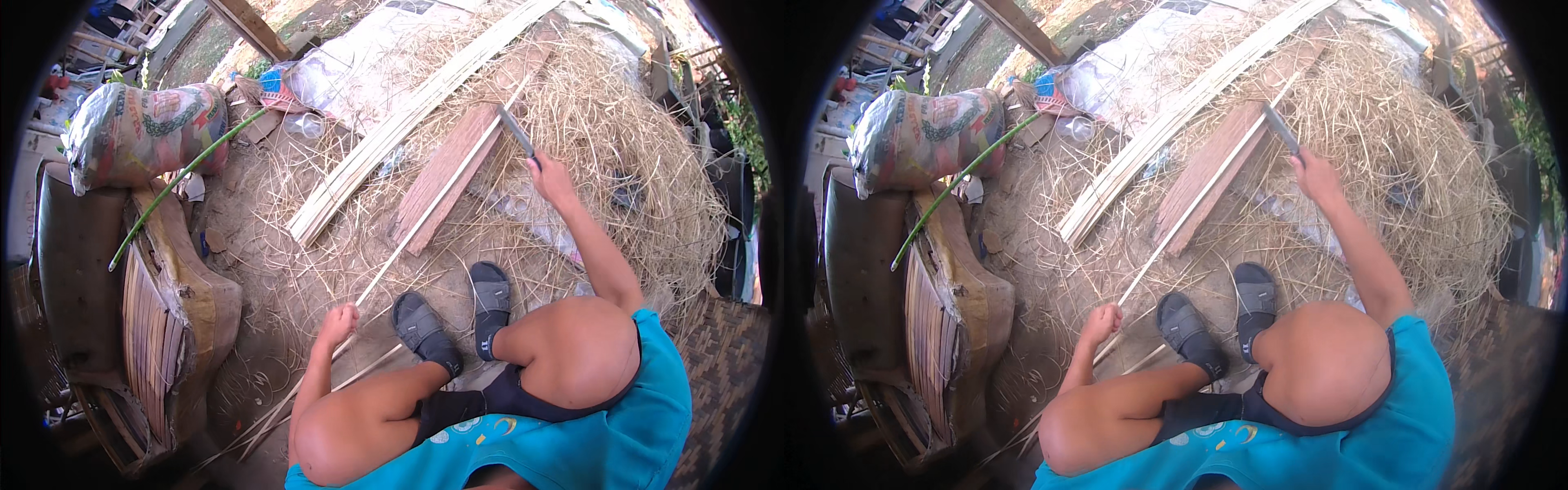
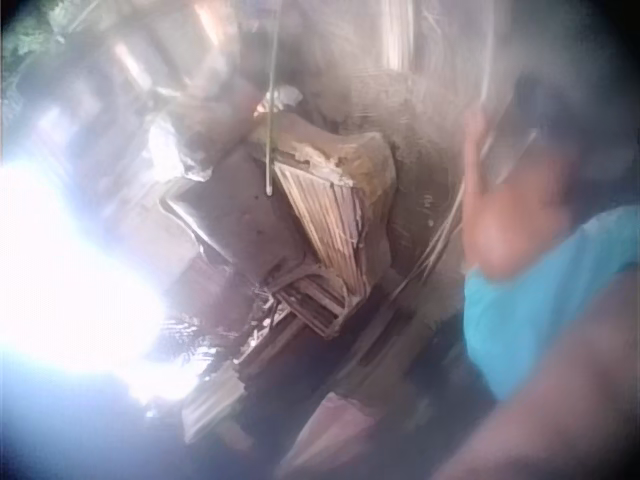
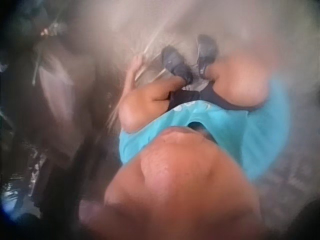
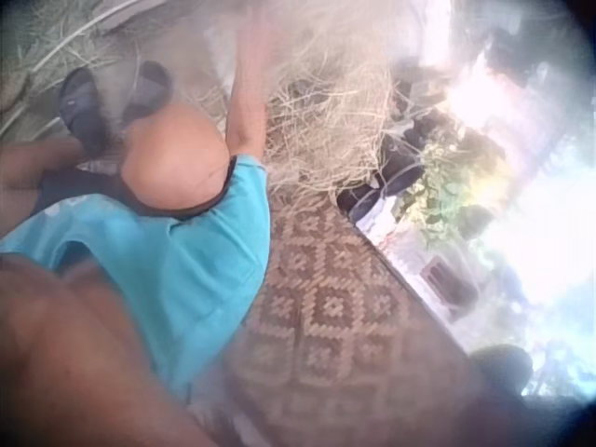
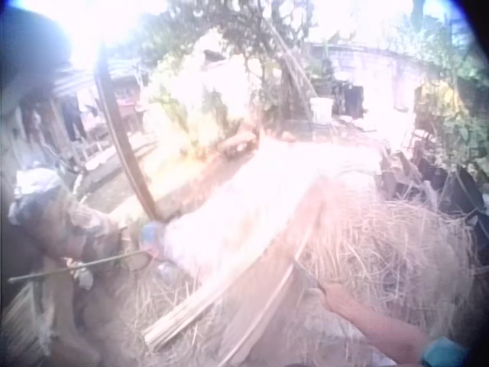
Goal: The person sits on the ground and uses a knife to split long bamboo strips into thinner pieces. They repeatedly position each strip on a wooden block and shave it with the knife, collecting the finished pieces.
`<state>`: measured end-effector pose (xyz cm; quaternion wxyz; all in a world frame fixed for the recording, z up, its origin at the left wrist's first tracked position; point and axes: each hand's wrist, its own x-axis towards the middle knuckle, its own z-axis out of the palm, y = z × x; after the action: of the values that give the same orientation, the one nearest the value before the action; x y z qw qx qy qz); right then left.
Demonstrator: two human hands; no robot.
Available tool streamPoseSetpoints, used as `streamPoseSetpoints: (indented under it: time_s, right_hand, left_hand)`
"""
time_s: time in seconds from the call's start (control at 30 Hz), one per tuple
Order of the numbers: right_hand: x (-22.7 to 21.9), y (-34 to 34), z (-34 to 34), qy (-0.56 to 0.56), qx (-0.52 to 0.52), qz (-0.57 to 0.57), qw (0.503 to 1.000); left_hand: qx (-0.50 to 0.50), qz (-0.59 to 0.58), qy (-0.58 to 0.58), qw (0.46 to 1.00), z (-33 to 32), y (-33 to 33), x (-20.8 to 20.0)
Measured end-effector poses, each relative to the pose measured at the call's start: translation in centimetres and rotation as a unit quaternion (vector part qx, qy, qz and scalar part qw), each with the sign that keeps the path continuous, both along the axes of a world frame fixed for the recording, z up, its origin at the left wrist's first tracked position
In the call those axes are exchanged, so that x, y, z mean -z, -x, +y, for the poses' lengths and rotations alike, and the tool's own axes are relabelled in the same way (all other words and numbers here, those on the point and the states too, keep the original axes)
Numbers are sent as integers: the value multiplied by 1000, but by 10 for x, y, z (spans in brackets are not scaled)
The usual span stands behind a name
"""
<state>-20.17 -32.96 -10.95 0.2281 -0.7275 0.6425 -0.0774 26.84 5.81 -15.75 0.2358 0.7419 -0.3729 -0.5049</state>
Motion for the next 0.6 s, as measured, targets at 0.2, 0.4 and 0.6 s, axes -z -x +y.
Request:
streamPoseSetpoints:
  time_s: [0.2, 0.4, 0.6]
  right_hand:
    - [0, -83, 149, 3, -347, -19, 938]
    - [-9, 48, -4, 11, 50, 39, 998]
    - [-14, -44, 94, 42, -178, -70, 981]
  left_hand:
    - [192, -276, 121, 934, -109, 92, -31]
    - [218, -270, 99, 933, -82, 73, -42]
    - [172, -175, 82, 966, -107, 70, -41]
